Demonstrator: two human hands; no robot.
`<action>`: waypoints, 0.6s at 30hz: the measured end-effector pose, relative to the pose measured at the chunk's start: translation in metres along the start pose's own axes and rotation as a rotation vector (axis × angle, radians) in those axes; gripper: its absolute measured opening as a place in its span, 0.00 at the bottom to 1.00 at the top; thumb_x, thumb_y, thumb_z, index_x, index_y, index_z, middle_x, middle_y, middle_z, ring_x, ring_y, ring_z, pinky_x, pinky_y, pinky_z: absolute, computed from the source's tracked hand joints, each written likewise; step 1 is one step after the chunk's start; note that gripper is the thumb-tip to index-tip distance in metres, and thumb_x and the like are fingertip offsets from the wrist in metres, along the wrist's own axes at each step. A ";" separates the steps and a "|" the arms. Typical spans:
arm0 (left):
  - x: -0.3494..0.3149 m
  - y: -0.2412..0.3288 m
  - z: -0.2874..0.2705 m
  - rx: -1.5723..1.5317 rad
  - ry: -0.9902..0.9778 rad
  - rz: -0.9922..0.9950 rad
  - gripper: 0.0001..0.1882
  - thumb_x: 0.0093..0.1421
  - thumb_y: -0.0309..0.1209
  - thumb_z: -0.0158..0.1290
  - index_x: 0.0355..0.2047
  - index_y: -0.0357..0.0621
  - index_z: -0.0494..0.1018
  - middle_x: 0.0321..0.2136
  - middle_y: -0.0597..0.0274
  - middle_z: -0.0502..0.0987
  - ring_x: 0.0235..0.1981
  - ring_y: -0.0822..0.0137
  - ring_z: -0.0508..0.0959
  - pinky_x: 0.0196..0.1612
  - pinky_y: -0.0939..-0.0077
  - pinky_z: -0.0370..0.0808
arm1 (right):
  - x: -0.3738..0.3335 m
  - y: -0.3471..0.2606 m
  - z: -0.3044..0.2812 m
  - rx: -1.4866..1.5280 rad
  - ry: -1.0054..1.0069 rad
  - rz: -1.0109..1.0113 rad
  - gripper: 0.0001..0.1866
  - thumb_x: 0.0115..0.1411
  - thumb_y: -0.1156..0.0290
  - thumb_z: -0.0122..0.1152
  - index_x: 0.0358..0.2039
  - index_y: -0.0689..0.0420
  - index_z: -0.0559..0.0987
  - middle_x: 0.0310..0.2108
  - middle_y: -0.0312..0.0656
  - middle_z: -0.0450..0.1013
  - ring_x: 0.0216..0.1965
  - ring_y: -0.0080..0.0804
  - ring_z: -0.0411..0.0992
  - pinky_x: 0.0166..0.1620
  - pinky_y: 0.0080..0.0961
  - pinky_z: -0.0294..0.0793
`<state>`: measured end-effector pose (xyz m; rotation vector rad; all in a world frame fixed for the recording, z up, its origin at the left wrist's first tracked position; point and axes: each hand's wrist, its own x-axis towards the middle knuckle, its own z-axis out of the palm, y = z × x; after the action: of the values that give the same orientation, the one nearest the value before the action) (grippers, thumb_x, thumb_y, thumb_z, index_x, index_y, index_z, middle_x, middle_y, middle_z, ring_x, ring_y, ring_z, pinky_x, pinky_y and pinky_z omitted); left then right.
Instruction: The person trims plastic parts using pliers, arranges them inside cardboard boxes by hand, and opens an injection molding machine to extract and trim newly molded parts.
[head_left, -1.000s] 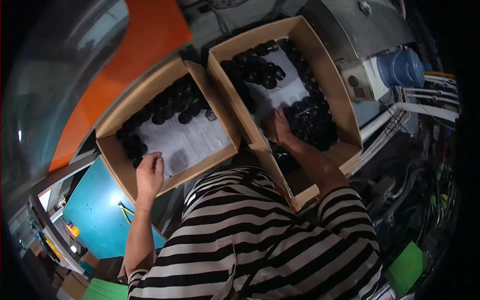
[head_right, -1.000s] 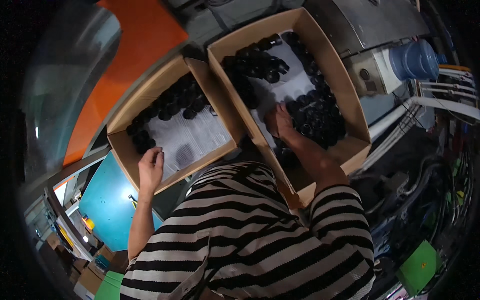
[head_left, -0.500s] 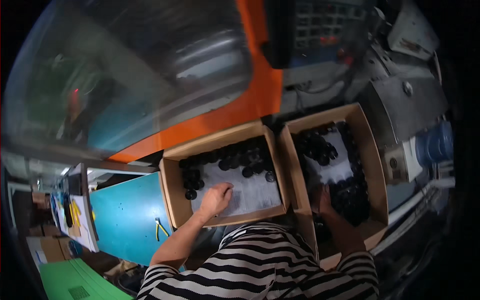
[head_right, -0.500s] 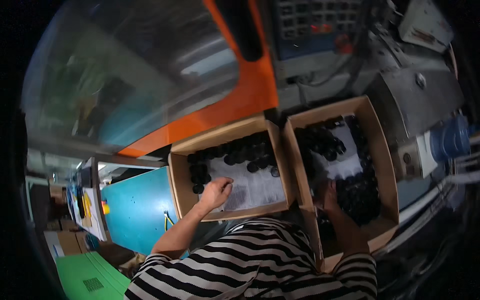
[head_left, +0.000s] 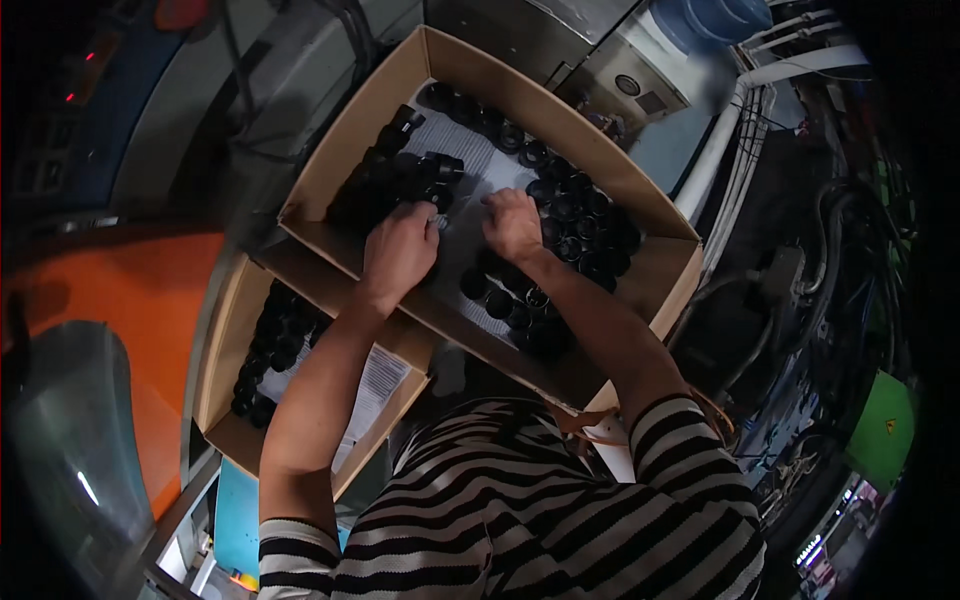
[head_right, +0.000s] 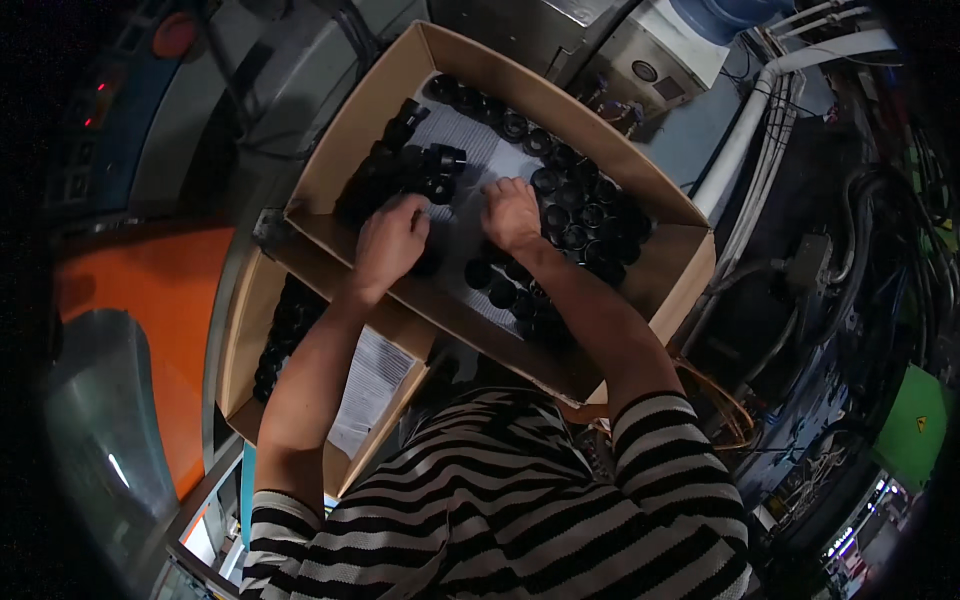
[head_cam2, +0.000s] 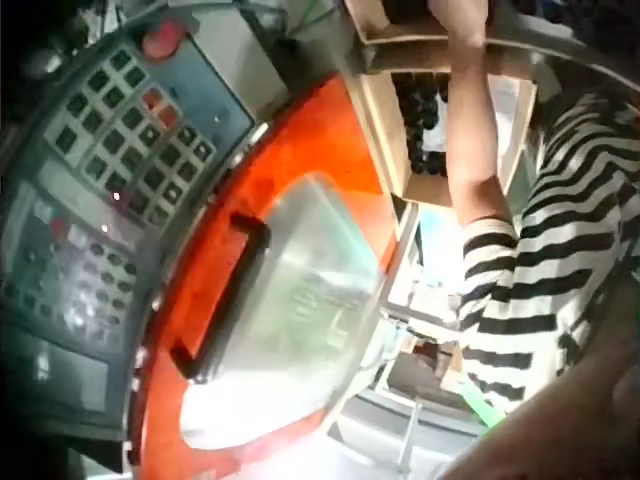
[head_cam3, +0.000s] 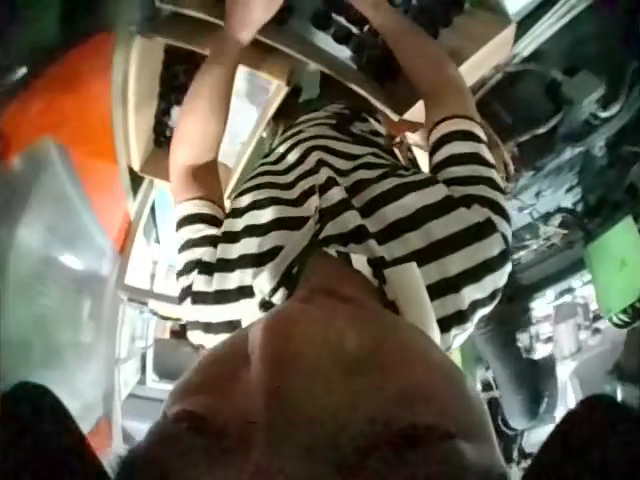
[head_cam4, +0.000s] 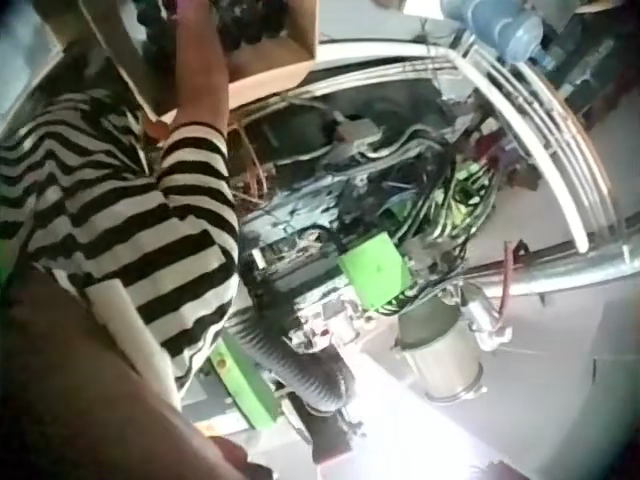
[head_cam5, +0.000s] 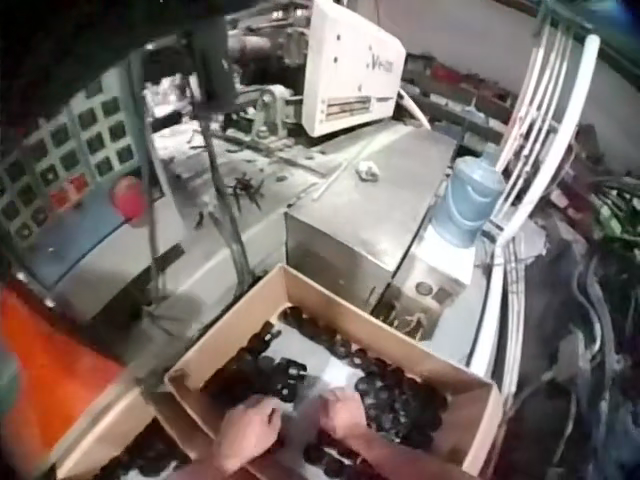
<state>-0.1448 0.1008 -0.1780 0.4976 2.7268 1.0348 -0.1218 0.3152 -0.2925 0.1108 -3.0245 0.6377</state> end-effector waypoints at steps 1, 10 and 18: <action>0.019 -0.008 0.019 0.195 -0.093 0.025 0.13 0.60 0.30 0.52 0.46 0.42 0.74 0.39 0.52 0.77 0.38 0.52 0.81 0.42 0.63 0.77 | 0.011 0.002 0.010 0.044 0.012 -0.008 0.17 0.49 0.72 0.59 0.42 0.55 0.77 0.42 0.43 0.72 0.47 0.46 0.67 0.51 0.39 0.67; 0.074 -0.046 0.101 0.882 -0.379 0.316 0.12 0.56 0.30 0.51 0.41 0.43 0.72 0.45 0.54 0.73 0.36 0.60 0.81 0.31 0.66 0.80 | 0.086 0.017 0.059 0.182 -0.097 -0.048 0.26 0.53 0.70 0.58 0.55 0.55 0.70 0.51 0.44 0.71 0.55 0.45 0.65 0.58 0.36 0.63; 0.067 -0.045 0.099 1.059 -0.286 0.349 0.11 0.55 0.32 0.53 0.39 0.47 0.72 0.42 0.57 0.73 0.34 0.65 0.80 0.30 0.71 0.78 | 0.060 0.012 0.008 0.220 -0.043 0.035 0.26 0.51 0.67 0.63 0.53 0.51 0.72 0.46 0.46 0.71 0.51 0.46 0.67 0.55 0.38 0.66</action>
<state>-0.1898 0.1545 -0.2851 1.1657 2.7388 -0.5291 -0.1824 0.3191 -0.3013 0.0800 -2.9921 0.9826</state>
